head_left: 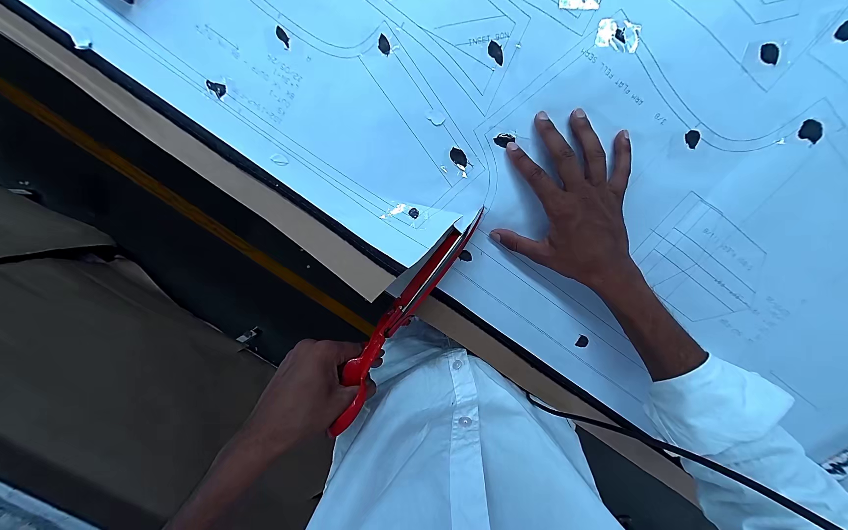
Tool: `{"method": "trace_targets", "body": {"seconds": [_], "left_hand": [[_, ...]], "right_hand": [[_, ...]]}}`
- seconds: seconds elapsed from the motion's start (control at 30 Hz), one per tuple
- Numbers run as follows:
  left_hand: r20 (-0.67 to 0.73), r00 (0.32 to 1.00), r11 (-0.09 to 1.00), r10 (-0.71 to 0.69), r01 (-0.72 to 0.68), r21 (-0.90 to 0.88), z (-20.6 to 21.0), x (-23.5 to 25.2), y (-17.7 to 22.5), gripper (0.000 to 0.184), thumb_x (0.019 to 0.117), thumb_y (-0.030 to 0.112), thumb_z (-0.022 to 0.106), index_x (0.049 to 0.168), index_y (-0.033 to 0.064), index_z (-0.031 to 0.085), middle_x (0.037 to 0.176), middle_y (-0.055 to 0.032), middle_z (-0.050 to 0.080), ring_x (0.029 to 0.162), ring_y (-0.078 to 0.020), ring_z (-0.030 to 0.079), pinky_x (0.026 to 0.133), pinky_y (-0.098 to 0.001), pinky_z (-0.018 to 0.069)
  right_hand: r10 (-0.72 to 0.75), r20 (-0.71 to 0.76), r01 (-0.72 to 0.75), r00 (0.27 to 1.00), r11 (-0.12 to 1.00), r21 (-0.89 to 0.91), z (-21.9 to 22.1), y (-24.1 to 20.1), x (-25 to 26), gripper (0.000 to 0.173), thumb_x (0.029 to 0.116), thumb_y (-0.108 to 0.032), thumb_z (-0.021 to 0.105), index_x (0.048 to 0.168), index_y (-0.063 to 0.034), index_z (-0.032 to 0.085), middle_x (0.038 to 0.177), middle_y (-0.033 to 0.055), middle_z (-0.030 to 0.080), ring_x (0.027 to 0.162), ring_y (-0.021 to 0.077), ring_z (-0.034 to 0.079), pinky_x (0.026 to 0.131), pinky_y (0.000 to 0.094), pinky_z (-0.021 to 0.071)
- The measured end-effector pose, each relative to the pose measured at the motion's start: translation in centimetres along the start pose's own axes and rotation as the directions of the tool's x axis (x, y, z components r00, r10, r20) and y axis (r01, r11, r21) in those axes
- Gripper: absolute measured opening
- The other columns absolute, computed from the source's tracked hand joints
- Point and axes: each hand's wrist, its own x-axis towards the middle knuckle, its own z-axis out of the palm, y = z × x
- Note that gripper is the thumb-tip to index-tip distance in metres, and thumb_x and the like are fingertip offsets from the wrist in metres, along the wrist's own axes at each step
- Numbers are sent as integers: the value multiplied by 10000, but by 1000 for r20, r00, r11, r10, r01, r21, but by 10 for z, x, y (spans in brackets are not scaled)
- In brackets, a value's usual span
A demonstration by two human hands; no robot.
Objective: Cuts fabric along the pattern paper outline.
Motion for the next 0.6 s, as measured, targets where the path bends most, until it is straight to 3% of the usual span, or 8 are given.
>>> {"method": "trace_targets", "body": {"seconds": [0.6], "left_hand": [[57,998,999,-5,8,-47,-10,2,7,125,759,76,821,846,139,757,695,40,712,560,-67,638,536,-299,539]], "right_hand": [[0,-17,0,1000,1000,2,2,1,0,919,826,-848,482,1575,-318,421,1696,38,263,1571,392,143,1164,754,33]]}}
